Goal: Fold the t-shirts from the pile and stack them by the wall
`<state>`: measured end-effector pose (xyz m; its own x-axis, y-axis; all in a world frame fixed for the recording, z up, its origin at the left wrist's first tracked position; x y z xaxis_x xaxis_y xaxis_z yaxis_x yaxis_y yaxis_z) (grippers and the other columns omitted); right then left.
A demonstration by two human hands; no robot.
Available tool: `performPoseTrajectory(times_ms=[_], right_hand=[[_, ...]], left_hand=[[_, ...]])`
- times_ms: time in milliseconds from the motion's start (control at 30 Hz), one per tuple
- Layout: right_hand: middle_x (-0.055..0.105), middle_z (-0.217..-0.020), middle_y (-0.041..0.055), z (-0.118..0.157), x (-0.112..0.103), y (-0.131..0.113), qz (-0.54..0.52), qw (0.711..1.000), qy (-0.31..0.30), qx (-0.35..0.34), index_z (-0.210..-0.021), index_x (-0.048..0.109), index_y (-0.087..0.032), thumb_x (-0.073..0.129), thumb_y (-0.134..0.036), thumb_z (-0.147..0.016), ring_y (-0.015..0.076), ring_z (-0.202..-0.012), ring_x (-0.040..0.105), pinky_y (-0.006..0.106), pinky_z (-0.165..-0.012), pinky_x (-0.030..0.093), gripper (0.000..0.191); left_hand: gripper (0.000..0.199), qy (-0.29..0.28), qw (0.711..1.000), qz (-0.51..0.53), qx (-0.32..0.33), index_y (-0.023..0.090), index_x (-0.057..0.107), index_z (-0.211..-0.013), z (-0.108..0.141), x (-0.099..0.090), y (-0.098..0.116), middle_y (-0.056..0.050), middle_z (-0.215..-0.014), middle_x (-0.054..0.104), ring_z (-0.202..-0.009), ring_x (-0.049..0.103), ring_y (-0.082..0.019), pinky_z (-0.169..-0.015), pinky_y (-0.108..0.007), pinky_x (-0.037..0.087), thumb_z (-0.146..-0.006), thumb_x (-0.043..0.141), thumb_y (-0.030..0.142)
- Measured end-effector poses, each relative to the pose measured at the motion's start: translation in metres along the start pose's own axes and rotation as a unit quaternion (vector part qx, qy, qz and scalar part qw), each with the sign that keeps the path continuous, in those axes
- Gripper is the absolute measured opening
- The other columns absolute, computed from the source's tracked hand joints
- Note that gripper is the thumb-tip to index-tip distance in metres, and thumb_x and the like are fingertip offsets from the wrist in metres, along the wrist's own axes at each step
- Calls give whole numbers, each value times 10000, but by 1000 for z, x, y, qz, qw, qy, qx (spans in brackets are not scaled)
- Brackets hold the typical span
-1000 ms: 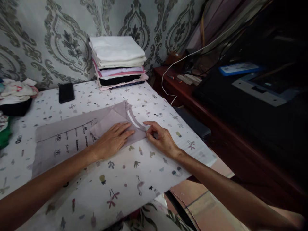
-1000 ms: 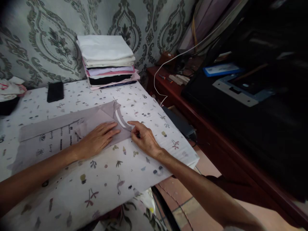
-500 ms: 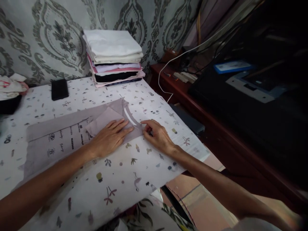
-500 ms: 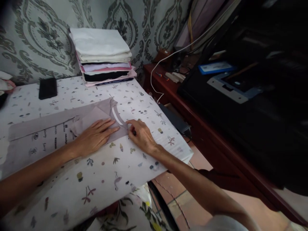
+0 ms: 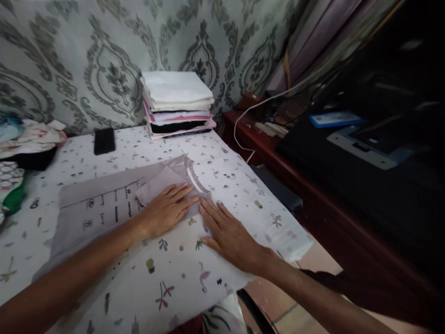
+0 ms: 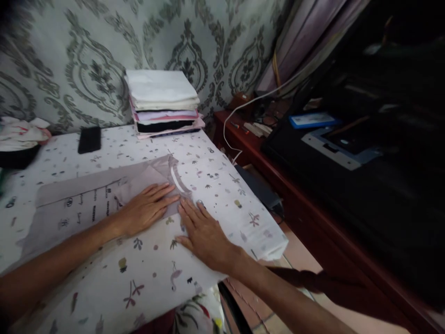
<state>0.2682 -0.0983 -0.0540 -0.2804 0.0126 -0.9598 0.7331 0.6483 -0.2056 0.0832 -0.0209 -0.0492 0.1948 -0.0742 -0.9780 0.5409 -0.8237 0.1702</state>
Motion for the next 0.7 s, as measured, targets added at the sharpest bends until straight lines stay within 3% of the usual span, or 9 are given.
performPoseTrajectory(times_ms=[167,267,333,400,500,600,700], right_hand=[[576,-1430,185,-9,-23,3,-4,999,37,3,-1418,527,-166,463,-328,-1007,304,-1367,510,587,-1147,391,446],[671,-1304,160,-46,-40,-4,-47,997,66,2,-1322,611,-174,360,-245,-1023,279,-1252,609,563,-1125,425,397],[625,-1366,187,-81,-41,-11,-79,995,61,-13,-1354,587,-120,313,-273,-1037,274,-1297,573,507,-1130,436,446],[510,-1487,214,-116,-30,-17,-93,994,41,-31,-1428,516,-73,293,-359,-1048,278,-1412,455,474,-1161,402,524],[391,-1576,198,-154,0,-15,-78,997,-2,-30,-1506,428,-97,287,-495,-1038,287,-1493,313,515,-1203,311,630],[387,-1577,192,-168,32,1,-28,999,-36,15,-1514,421,-98,250,-524,-1034,308,-1493,308,574,-1202,260,664],[384,-1577,190,-169,48,13,10,999,-30,18,-1515,416,-85,227,-524,-1034,298,-1495,306,559,-1207,248,677]], left_hand=[[480,18,1000,-12,-15,185,431,-1480,3,-10,8,-145,-1576,410,-1471,364,-248,-1203,-458,299,-1074,263,378],[469,46,997,-3,-57,142,476,-1418,15,-19,12,-164,-1497,503,-1422,436,-253,-1208,-479,296,-1071,264,377],[475,56,994,-3,-92,145,459,-1423,26,-20,10,-171,-1505,492,-1450,395,-272,-1221,-520,256,-1064,287,403],[528,51,991,-14,-124,126,450,-1425,37,-18,6,-199,-1516,471,-1485,329,-306,-1225,-559,217,-1045,325,471],[637,28,987,-36,-151,80,457,-1419,53,-11,-2,-225,-1511,470,-1481,331,-330,-1225,-541,227,-1024,309,558],[704,25,986,-48,-158,57,416,-1467,65,-6,-5,-213,-1557,414,-1491,316,-308,-1231,-477,238,-1025,244,577],[727,26,986,-43,-158,63,365,-1514,80,-6,-10,-194,-1604,335,-1523,244,-269,-1249,-427,188,-1019,265,585]])
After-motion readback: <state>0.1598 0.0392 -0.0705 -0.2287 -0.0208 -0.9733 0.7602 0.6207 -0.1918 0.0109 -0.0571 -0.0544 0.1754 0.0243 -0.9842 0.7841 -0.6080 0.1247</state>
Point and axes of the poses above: each hand's wrist, its own z-axis away from the middle knuckle, its own x-axis out of the palm, y = z × x, the point moved 4 cm from there along -z, towards the middle knuckle
